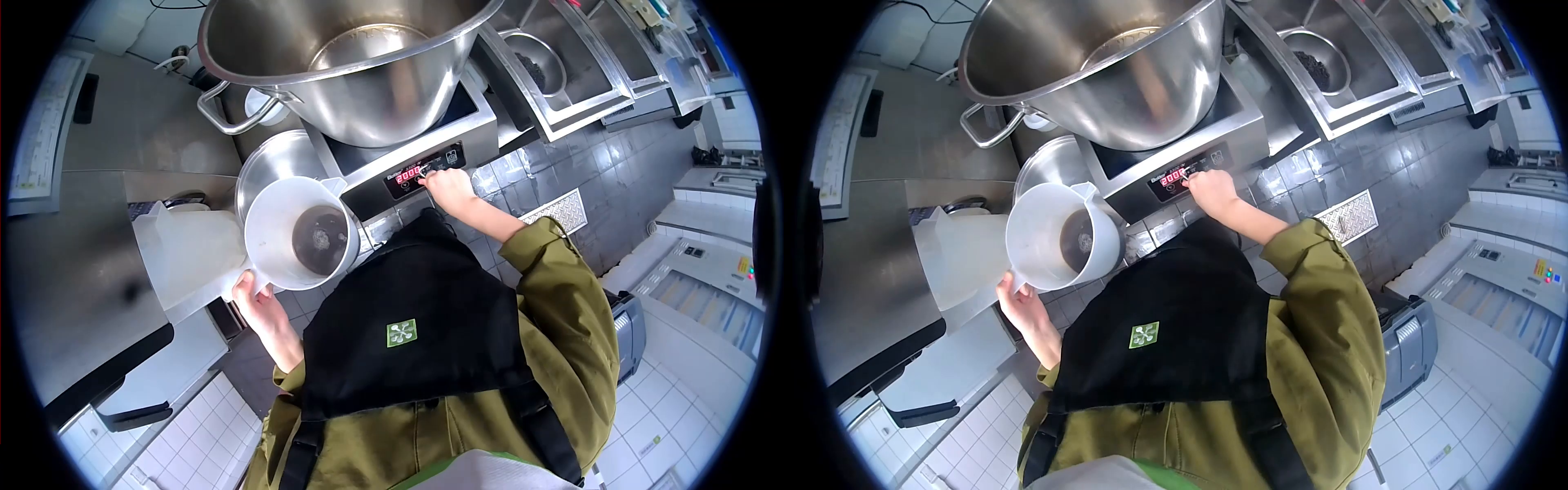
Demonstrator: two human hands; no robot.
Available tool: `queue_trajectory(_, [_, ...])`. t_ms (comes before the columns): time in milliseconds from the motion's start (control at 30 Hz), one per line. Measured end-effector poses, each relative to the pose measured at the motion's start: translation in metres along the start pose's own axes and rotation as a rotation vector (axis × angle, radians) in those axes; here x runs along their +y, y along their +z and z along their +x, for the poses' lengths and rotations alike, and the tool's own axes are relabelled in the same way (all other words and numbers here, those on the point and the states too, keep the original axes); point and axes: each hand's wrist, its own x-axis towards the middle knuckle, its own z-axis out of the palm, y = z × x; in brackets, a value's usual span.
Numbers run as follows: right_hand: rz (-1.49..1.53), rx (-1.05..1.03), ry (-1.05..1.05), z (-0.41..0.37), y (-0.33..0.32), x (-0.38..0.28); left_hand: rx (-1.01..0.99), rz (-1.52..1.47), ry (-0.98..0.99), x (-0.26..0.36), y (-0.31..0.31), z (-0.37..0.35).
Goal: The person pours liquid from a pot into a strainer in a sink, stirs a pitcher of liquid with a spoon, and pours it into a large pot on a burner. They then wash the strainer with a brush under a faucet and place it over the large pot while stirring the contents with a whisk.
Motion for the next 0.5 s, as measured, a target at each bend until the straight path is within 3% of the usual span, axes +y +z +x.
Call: queue_trajectory(500, [-0.071, -0.118, -0.024, 0.006, 0.005, -0.003, 0.022, 0.037, 0.049, 0.017, 0.004, -0.006])
